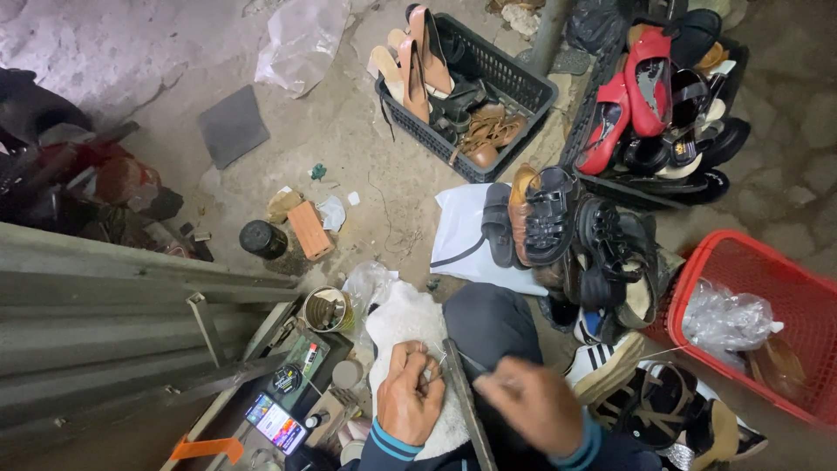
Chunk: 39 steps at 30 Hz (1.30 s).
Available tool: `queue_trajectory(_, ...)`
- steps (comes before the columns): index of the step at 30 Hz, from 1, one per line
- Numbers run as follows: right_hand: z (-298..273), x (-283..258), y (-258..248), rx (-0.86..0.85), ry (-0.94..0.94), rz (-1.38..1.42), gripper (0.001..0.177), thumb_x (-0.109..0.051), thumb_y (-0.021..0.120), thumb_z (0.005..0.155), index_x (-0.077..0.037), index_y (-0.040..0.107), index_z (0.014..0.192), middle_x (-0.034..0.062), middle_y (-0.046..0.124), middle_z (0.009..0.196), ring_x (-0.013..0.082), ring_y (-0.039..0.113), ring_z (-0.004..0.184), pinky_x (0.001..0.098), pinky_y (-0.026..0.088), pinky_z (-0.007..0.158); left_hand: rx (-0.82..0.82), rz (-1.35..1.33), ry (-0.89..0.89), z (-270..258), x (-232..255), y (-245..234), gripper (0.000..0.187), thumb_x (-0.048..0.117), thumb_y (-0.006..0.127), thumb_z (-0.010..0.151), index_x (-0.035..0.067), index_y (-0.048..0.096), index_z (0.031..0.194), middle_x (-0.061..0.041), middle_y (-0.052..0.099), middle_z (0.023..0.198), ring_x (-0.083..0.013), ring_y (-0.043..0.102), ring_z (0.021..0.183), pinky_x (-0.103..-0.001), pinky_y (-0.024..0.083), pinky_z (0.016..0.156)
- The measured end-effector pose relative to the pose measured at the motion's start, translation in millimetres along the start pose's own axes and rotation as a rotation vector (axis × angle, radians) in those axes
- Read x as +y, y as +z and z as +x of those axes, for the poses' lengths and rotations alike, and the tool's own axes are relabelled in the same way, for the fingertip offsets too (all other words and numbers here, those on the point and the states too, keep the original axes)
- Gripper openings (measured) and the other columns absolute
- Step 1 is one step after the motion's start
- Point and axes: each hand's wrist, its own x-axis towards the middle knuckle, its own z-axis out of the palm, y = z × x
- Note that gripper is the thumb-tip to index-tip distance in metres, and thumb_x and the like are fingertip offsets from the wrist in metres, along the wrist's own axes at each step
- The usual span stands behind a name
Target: The person sits on the floor and sews a shoe sole using a needle and thread. They repeatedly push the needle through the sole and pull the thread to secure the stitching.
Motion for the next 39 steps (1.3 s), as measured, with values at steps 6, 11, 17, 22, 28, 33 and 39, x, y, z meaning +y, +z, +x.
queue_trajectory(6, 7.7, 7.4, -66.2, 0.323, 0.086, 0.931, 0.029, -0.015, 0.054, 0.104, 0.007, 0.072, 0.1, 0.0165, 0.069, 0.103, 0.0235, 0.06, 0.066, 0.0335, 0.053, 0.057, -0.087, 0.005, -0.052, 1.4, -2.2, -0.6, 0.007, 0.022, 0.06, 0.088, 0.016, 0.061, 0.086, -0.005, 0.055, 0.12, -0.024, 0.043, 0.048, -0.041, 0.039, 0.048)
queue_trajectory(11, 3.8, -64.2, -60.2, -0.124, 0.068, 0.964, 0.038, -0.026, 0.055, 0.099, 0.004, 0.077, 0.108, 0.0228, 0.063, 0.078, 0.0282, 0.058, 0.064, 0.0345, 0.051, 0.05, -0.1, 0.054, -0.023, 0.0, -4.1, 2.5, 0.011, 0.022, 0.058, 0.087, 0.017, 0.051, 0.08, -0.003, 0.057, 0.091, -0.0284, 0.051, 0.059, -0.042, 0.044, 0.053)
queue_trajectory(17, -3.8, -61.8, -17.6, -0.494, 0.481, -0.113, 0.092, -0.083, 0.051, 0.078, -0.048, 0.023, 0.158, -0.0171, 0.042, 0.143, 0.0206, 0.043, 0.109, 0.0513, 0.033, 0.1, -0.18, 0.179, -0.058, 1.6, -0.3, 1.6, 0.022, 0.029, 0.056, 0.088, 0.019, 0.042, 0.075, -0.006, 0.051, 0.061, -0.0308, 0.05, 0.054, -0.045, 0.041, 0.055)
queue_trajectory(22, -10.2, -39.7, -6.2, -0.559, 0.552, -0.189, 0.094, -0.086, 0.054, 0.08, -0.05, 0.016, 0.158, -0.019, 0.041, 0.158, 0.0206, 0.049, 0.142, 0.0561, 0.041, 0.126, -0.17, 0.196, -0.018, 7.0, -7.4, 10.7, 0.017, 0.03, 0.06, 0.08, 0.023, 0.05, 0.069, 0.0, 0.059, 0.056, -0.0291, 0.057, 0.049, -0.045, 0.044, 0.049)
queue_trajectory(28, -10.4, -16.0, 7.3, -0.694, 0.571, -0.267, 0.11, -0.084, 0.069, 0.08, -0.05, 0.003, 0.162, -0.0201, 0.039, 0.161, 0.0088, 0.044, 0.149, 0.0455, 0.034, 0.127, -0.228, 0.245, -0.075, 10.9, -11.4, 13.6, 0.016, 0.031, 0.062, 0.077, 0.022, 0.052, 0.068, -0.002, 0.062, 0.059, -0.0312, 0.061, 0.054, -0.048, 0.046, 0.051)
queue_trajectory(33, -12.9, 26.0, 32.5, -0.616, 0.492, -0.322, 0.049, -0.051, 0.048, 0.105, -0.055, 0.032, 0.15, -0.0173, 0.056, 0.144, 0.0209, 0.054, 0.134, 0.0543, 0.045, 0.099, -0.233, 0.215, -0.046, 11.9, -12.4, 13.1, 0.011, 0.025, 0.061, 0.073, 0.022, 0.053, 0.066, 0.0, 0.061, 0.057, -0.0279, 0.059, 0.051, -0.046, 0.046, 0.049)
queue_trajectory(39, -21.8, -9.3, 16.3, -0.598, 0.481, -0.235, 0.099, -0.086, 0.061, 0.081, -0.053, 0.013, 0.161, -0.0226, 0.029, 0.166, 0.0118, 0.033, 0.154, 0.0512, 0.034, 0.123, -0.198, 0.202, -0.03, 12.1, -9.5, 12.5, 0.014, 0.022, 0.06, 0.076, 0.021, 0.05, 0.065, 0.0, 0.059, 0.055, -0.0263, 0.058, 0.049, -0.044, 0.046, 0.048)
